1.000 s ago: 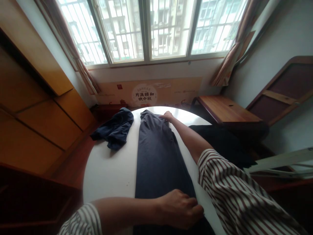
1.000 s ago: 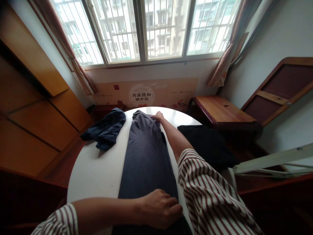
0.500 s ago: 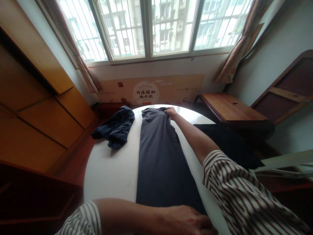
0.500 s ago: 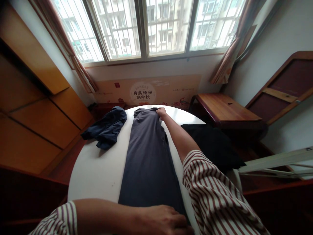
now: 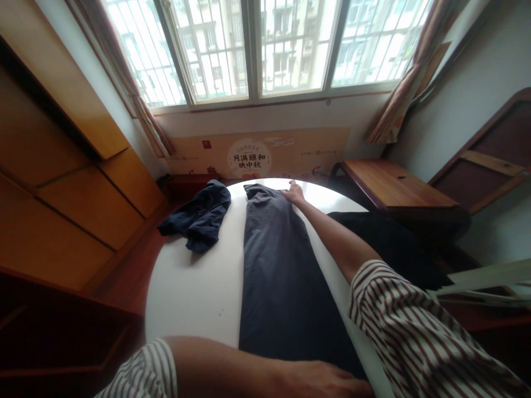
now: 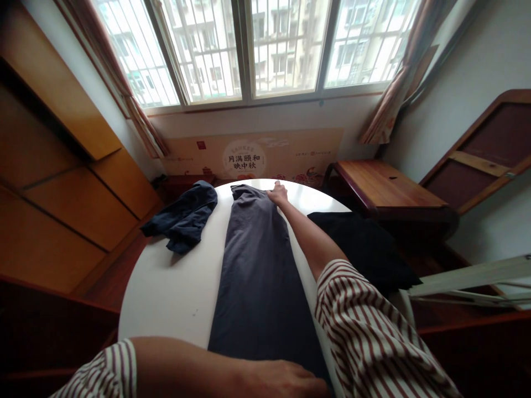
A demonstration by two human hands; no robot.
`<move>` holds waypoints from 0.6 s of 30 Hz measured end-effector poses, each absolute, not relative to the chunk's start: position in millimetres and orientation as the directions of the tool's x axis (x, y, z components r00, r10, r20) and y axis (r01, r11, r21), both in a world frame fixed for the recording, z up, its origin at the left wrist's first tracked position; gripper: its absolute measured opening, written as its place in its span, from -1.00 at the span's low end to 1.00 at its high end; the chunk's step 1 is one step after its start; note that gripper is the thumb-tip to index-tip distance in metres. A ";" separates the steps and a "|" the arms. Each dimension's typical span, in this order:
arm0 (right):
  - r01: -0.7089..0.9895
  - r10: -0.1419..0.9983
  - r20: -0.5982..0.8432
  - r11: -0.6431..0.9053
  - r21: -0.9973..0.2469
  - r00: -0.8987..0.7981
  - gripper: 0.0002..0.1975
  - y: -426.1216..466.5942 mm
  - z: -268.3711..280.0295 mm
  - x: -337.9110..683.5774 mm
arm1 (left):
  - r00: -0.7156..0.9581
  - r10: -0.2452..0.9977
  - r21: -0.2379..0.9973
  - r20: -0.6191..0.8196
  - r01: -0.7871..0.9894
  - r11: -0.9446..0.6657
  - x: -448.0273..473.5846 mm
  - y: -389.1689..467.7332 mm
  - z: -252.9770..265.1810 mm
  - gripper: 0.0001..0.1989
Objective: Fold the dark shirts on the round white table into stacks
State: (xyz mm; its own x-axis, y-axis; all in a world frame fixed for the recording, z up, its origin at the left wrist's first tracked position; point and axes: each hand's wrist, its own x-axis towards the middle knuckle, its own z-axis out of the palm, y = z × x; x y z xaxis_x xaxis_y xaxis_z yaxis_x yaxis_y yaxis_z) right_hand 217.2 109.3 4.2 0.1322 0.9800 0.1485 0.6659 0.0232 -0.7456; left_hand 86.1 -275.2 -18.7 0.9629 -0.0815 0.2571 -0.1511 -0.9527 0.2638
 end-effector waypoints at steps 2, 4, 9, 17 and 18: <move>0.729 0.973 0.225 0.117 -0.674 0.052 -0.55 108.3 11.3 205.7 | 0.965 -0.075 0.245 0.253 -0.139 -0.960 86.2 -270.9 -15.0 -0.64; 0.762 0.959 0.270 0.240 -0.602 -0.089 -0.65 110.0 18.4 188.4 | 0.972 0.002 0.220 0.234 -0.051 -0.974 84.2 -263.3 -8.4 -0.67; 0.759 0.889 0.240 0.459 -0.463 -0.391 -0.71 120.1 24.2 136.0 | 0.933 0.260 0.126 0.248 0.235 -0.964 66.1 -248.2 5.5 -0.58; 0.868 0.923 -0.033 0.348 -0.353 -0.384 -0.39 132.6 -14.5 96.8 | 0.937 0.087 -0.154 0.337 0.146 -0.977 80.2 -273.3 -80.3 -0.65; 0.881 0.930 -0.055 0.323 -0.346 -0.362 -0.37 136.3 -16.5 95.3 | 0.945 0.058 -0.155 0.321 0.113 -0.981 85.0 -274.5 -89.3 -0.68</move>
State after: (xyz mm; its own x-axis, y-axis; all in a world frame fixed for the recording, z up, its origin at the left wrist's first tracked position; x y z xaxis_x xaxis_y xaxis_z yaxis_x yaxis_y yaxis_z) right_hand 95.3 136.3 -16.5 -0.3625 0.9304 -0.0551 0.8811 0.3228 -0.3456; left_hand 85.0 -274.5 -89.3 0.9452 0.0580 0.3214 0.1129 -0.9815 -0.1548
